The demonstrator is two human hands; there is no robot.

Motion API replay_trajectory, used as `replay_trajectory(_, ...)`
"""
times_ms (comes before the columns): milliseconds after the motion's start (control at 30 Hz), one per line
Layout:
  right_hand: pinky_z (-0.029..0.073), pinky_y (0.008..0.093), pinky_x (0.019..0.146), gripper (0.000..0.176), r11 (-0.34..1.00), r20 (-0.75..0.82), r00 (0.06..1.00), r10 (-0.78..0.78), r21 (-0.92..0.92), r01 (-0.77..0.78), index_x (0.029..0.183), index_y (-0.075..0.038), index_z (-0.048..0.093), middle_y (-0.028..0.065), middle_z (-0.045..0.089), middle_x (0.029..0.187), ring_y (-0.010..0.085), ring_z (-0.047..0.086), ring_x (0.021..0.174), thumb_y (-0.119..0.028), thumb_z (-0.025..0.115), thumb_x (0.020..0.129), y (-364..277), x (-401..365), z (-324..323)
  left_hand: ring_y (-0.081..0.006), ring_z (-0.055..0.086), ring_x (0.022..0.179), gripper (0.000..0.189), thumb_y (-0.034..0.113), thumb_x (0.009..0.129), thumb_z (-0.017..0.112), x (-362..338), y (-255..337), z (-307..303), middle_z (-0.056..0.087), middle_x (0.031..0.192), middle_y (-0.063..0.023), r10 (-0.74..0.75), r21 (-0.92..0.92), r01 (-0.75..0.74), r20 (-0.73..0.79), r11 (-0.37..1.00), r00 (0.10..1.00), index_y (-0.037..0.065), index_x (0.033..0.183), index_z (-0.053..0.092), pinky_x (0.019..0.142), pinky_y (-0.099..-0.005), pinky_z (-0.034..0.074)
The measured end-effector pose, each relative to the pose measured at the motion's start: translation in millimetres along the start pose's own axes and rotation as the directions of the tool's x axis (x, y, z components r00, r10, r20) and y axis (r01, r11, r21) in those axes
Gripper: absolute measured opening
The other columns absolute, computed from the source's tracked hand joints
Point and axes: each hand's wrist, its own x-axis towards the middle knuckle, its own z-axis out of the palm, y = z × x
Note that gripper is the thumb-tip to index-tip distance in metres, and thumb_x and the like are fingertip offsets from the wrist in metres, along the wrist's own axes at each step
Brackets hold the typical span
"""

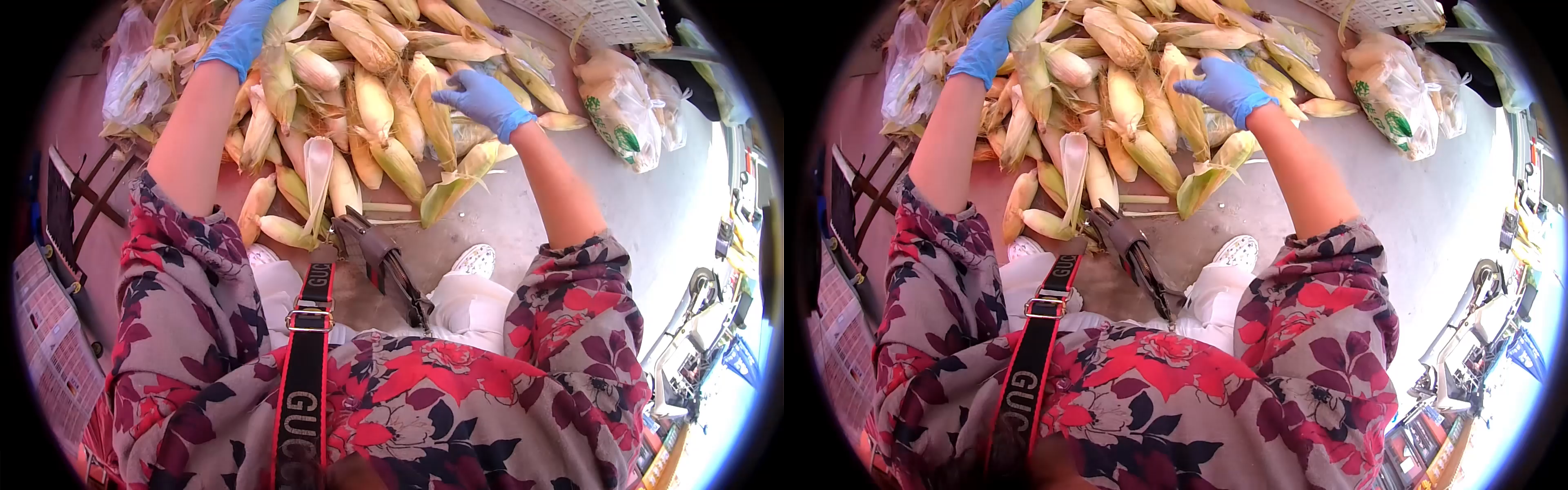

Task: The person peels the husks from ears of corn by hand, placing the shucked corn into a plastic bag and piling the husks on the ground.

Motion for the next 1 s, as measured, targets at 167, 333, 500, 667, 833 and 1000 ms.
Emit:
replay_trajectory(167,0.049,0.0416,0.064,0.051,0.953,0.316,0.943,0.105,-0.304,-0.004,0.081,-0.002,0.064,0.0196,0.062,0.082,0.0336,0.062,0.075,-0.053,0.062,0.074,-60.7,-47.7,80.9,-0.0246,0.049,0.113,0.075,0.033,0.080,0.065,57.5,-16.5,-150.4,0.046,0.127,-0.0167,0.349,0.562,-0.214,-0.145,0.799,0.926,-0.005,0.134,0.029,0.091,-0.0312,0.043)
replay_trajectory(333,0.049,0.0387,0.074,0.061,0.970,0.237,0.946,0.221,-0.152,-0.189,0.100,0.006,0.053,0.0232,0.061,0.090,0.0360,0.061,0.084,-0.045,0.068,0.070,-54.3,-54.6,131.1,-0.0227,0.054,0.102,0.069,0.031,0.078,0.065,26.6,6.4,-194.5,0.053,0.117,-0.0140,0.244,0.495,-0.031,-0.373,0.869,0.895,-0.005,0.130,0.037,0.081,-0.0313,0.048)
replay_trajectory(500,0.046,0.0345,0.081,0.059,0.898,0.408,0.911,-0.064,0.422,-0.126,0.104,0.007,0.052,0.0159,0.062,0.089,0.0265,0.060,0.084,-0.042,0.064,0.073,-20.5,-42.7,112.1,-0.0209,0.052,0.108,0.060,0.027,0.082,0.061,-0.6,4.6,-219.0,0.049,0.124,-0.0090,0.096,0.608,0.049,-0.203,0.792,0.975,0.008,0.133,0.037,0.086,-0.0322,0.046)
replay_trajectory(667,0.047,0.0240,0.068,0.042,0.303,0.653,0.752,-0.094,0.738,-0.603,0.102,-0.004,0.059,0.0059,0.062,0.087,0.0110,0.058,0.074,-0.040,0.061,0.081,-71.6,-20.6,46.7,-0.0211,0.043,0.119,0.061,0.030,0.083,0.058,-15.7,-5.9,-102.9,0.042,0.135,-0.0049,0.278,0.734,-0.578,0.508,0.357,0.815,0.017,0.137,0.034,0.098,-0.0354,0.036)
replay_trajectory(833,0.050,0.0241,0.060,0.039,0.204,0.509,0.849,-0.146,0.855,-0.477,0.107,-0.006,0.056,0.0077,0.063,0.091,0.0126,0.061,0.072,-0.037,0.059,0.084,-114.1,-14.8,-18.9,-0.0305,0.047,0.115,0.089,0.029,0.060,0.074,-89.2,-1.9,22.6,0.046,0.128,-0.0153,-0.103,0.420,-0.848,0.906,0.323,0.410,0.008,0.135,0.031,0.100,-0.0385,0.035)
replay_trajectory(1000,0.046,0.0229,0.061,0.038,0.370,0.037,0.931,-0.363,0.923,0.107,0.118,-0.006,0.051,0.0064,0.063,0.086,0.0113,0.056,0.065,-0.033,0.042,0.094,-74.3,17.0,-28.1,-0.0202,0.055,0.099,0.072,0.030,0.067,0.072,-63.1,-20.0,12.2,0.058,0.108,-0.0113,0.054,0.674,-0.546,0.604,0.497,0.795,0.004,0.126,0.043,0.088,-0.0314,0.043)
